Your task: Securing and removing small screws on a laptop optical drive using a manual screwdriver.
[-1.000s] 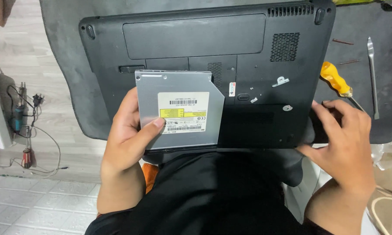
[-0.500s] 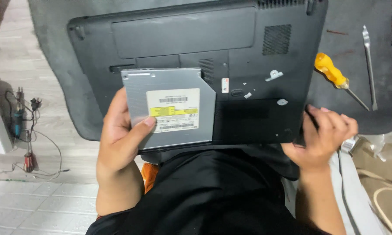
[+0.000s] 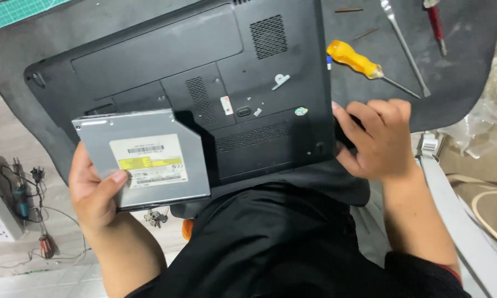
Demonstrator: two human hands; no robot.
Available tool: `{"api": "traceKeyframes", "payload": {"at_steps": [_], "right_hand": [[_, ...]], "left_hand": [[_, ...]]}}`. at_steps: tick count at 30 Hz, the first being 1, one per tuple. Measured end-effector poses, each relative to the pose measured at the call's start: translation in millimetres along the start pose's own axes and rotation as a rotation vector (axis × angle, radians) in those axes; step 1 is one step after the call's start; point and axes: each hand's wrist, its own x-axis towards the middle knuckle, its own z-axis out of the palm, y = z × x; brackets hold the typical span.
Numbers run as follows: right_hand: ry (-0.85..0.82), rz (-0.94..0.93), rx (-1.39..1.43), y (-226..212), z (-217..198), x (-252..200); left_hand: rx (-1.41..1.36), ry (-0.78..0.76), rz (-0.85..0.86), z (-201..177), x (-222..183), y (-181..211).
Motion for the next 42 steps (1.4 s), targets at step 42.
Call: {"api": "traceKeyframes", "payload": {"at_steps": [42], "right_hand": [[-0.643, -0.399, -0.633, 120, -41, 20]], "left_hand": [[0.008, 0.004, -0.008, 8, -9, -1]]}}
